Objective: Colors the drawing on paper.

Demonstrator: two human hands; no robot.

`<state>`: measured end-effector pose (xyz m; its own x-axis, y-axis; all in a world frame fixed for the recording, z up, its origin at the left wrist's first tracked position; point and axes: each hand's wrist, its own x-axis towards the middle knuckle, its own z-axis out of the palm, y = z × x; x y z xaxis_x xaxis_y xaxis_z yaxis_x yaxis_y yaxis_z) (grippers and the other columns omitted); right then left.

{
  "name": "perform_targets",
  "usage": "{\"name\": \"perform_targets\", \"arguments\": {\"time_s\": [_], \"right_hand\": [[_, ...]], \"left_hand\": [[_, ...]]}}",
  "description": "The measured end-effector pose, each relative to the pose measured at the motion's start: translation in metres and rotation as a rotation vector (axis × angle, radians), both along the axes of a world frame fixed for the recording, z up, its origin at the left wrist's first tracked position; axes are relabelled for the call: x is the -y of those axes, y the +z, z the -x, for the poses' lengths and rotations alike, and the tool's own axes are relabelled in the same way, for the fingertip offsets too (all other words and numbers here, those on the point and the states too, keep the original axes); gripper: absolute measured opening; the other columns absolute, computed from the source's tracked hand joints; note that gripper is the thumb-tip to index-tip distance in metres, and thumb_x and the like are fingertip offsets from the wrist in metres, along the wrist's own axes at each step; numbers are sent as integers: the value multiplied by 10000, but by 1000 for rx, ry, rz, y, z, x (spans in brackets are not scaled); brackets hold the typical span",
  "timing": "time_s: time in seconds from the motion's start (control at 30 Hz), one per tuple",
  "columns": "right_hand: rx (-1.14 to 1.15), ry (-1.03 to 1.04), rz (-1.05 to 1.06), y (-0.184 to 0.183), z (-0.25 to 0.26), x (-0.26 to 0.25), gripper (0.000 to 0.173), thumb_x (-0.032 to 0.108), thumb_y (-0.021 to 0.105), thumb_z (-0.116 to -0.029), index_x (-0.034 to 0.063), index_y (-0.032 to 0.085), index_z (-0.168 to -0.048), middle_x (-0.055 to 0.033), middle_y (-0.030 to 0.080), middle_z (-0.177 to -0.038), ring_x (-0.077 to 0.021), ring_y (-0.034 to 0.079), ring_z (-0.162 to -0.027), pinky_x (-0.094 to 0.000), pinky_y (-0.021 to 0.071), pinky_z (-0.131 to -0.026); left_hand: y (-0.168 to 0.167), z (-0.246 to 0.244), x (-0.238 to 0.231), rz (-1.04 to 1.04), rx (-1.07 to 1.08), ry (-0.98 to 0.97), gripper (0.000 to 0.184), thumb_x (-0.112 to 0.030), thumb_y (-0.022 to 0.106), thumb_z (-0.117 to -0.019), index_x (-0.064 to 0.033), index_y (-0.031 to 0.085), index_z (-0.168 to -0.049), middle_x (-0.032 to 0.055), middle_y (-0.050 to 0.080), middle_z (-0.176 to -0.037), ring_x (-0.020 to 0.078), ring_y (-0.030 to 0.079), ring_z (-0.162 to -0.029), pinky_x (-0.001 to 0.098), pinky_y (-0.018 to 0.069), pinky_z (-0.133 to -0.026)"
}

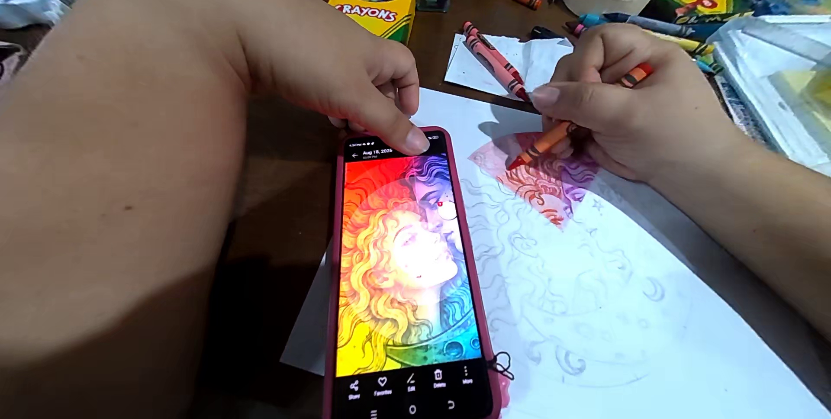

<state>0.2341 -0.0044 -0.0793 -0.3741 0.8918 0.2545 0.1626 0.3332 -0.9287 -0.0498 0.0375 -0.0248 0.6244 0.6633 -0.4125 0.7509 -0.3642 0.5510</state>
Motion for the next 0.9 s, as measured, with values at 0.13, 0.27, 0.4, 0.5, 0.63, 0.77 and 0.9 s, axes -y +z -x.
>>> {"name": "perform_targets", "arguments": {"time_s": [0.13, 0.27, 0.4, 0.5, 0.63, 0.77, 0.9], "right_hand": [[7, 22, 5, 1, -2, 0, 290, 19, 610, -883, 213, 472, -718, 101, 559, -637, 16, 543, -504, -141, 494, -449], [-21, 3, -17, -2, -2, -1, 297, 39, 639, -946, 205, 471, -765, 100, 574, -668, 3, 592, -541, -171, 559, -497], [-6, 22, -15, -1, -4, -1, 300, 12, 610, -887, 219, 471, -720, 108, 546, -639, 17, 544, -517, -140, 504, -470], [-17, -8, -8, -1, -3, 0, 291, 33, 634, -949, 201, 468, -780, 102, 568, -655, 2, 589, -528, -169, 555, -488], [-2, -4, -9, 0, -3, 0, 292, 8, 616, -886, 211, 475, -730, 105, 558, -631, 13, 553, -507, -147, 508, -458], [-20, -8, -8, -1, -4, 0, 297, 16, 626, -921, 203, 473, -748, 99, 571, -644, 1, 578, -516, -163, 539, -473], [-16, -29, -5, -1, -3, 0, 284, 21, 620, -924, 202, 477, -758, 99, 571, -644, 4, 573, -514, -161, 533, -472]], "left_hand": [[0, 0, -1, -1, -6, -13, 224, -271, 656, -966, -133, 601, -1134, -21, 665, -825, 58, 654, -730, 200, 515, -604], [0, 0, -1, 5, 3, -12, 202, -257, 663, -959, -136, 601, -1108, -25, 657, -808, 57, 647, -716, 196, 505, -592], [-1, 1, -2, 2, 6, -6, 196, -236, 653, -956, -136, 603, -1117, -29, 663, -826, 45, 651, -736, 183, 512, -610], [0, 0, -1, 6, 1, 4, 218, -263, 659, -968, -139, 605, -1140, -27, 663, -837, 51, 653, -746, 190, 517, -620], [0, -1, -1, 4, -4, -1, 204, -249, 666, -958, -138, 603, -1117, -25, 662, -812, 57, 649, -719, 194, 503, -590], [-1, 0, -2, -1, 0, -30, 275, -350, 670, -951, -142, 601, -1116, -35, 647, -784, 43, 639, -694, 180, 495, -576], [-1, 1, -2, 11, 2, -10, 272, -296, 672, -948, -136, 597, -1155, -22, 656, -807, 59, 649, -712, 196, 510, -588]]}}
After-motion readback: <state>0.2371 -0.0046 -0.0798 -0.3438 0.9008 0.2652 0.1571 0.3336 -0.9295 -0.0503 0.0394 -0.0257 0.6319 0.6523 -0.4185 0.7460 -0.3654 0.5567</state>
